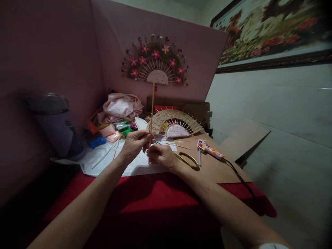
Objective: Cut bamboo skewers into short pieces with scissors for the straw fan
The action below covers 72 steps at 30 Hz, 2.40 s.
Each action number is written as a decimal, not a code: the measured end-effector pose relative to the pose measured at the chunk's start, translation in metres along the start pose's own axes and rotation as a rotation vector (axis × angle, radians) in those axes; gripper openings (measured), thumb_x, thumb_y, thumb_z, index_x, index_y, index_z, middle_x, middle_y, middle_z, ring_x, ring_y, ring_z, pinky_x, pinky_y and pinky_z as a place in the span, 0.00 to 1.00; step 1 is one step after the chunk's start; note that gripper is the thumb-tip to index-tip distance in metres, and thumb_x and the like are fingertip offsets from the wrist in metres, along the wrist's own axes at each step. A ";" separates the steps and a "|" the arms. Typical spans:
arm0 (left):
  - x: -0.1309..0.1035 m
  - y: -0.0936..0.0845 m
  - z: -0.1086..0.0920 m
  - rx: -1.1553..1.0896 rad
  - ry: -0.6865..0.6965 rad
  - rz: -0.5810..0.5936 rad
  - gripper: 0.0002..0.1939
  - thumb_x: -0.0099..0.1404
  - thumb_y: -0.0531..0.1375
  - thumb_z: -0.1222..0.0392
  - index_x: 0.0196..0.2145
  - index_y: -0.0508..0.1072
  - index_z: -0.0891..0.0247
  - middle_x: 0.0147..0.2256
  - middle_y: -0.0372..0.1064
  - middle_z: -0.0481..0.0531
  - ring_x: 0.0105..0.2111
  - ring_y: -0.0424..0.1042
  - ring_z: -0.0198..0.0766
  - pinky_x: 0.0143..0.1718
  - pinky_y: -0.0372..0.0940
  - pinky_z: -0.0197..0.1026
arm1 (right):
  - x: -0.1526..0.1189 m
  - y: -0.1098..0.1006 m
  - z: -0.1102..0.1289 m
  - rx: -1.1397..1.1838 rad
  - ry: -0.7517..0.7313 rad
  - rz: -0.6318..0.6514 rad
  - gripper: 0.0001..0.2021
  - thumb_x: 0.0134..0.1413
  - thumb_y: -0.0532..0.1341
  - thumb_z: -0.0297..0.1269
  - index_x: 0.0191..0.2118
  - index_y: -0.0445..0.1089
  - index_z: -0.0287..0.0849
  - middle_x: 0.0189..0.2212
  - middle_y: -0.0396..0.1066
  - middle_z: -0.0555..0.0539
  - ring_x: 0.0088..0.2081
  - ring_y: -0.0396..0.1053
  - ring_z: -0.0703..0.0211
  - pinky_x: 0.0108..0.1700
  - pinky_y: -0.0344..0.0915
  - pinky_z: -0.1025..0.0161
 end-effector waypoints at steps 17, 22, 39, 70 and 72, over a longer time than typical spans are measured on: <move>-0.004 0.003 -0.012 0.082 0.156 -0.086 0.11 0.60 0.57 0.54 0.29 0.71 0.66 0.22 0.67 0.48 0.13 0.56 0.24 0.12 0.50 0.30 | -0.003 0.007 0.009 -0.328 -0.106 0.008 0.04 0.53 0.54 0.30 0.29 0.61 0.43 0.18 0.65 0.55 0.21 0.65 0.66 0.28 0.61 0.69; -0.003 0.004 -0.014 0.094 0.166 -0.066 0.10 0.60 0.57 0.55 0.28 0.70 0.66 0.22 0.68 0.48 0.12 0.56 0.24 0.12 0.50 0.31 | -0.004 0.008 0.006 -0.363 -0.115 0.009 0.04 0.53 0.54 0.30 0.29 0.61 0.43 0.19 0.64 0.54 0.21 0.64 0.67 0.27 0.60 0.70; 0.000 -0.003 -0.009 0.035 0.116 -0.083 0.12 0.58 0.59 0.54 0.25 0.70 0.65 0.18 0.65 0.46 0.11 0.54 0.23 0.11 0.45 0.30 | -0.041 -0.077 0.009 -1.215 0.234 0.156 0.05 0.51 0.57 0.36 0.31 0.67 0.40 0.30 0.69 0.43 0.29 0.64 0.58 0.29 0.52 0.65; -0.002 0.001 -0.007 -0.080 0.020 -0.065 0.12 0.54 0.62 0.53 0.24 0.69 0.67 0.17 0.67 0.47 0.17 0.70 0.35 0.18 0.66 0.35 | -0.086 -0.089 0.068 -0.393 0.255 -0.009 0.24 0.37 0.69 0.37 0.44 0.64 0.45 0.29 0.64 0.53 0.30 0.64 0.62 0.32 0.61 0.65; -0.004 -0.001 -0.010 -0.097 0.016 -0.056 0.13 0.54 0.62 0.53 0.24 0.69 0.67 0.17 0.67 0.47 0.17 0.70 0.36 0.18 0.66 0.36 | -0.086 -0.087 0.071 -0.447 0.228 -0.017 0.24 0.38 0.69 0.37 0.44 0.63 0.46 0.31 0.64 0.51 0.32 0.63 0.61 0.34 0.61 0.65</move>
Point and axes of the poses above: each hand's wrist, its own x-axis towards the middle knuckle, its own y-axis out of the palm, z = x × y, the point moved 8 cm from there along x, towards the middle knuckle
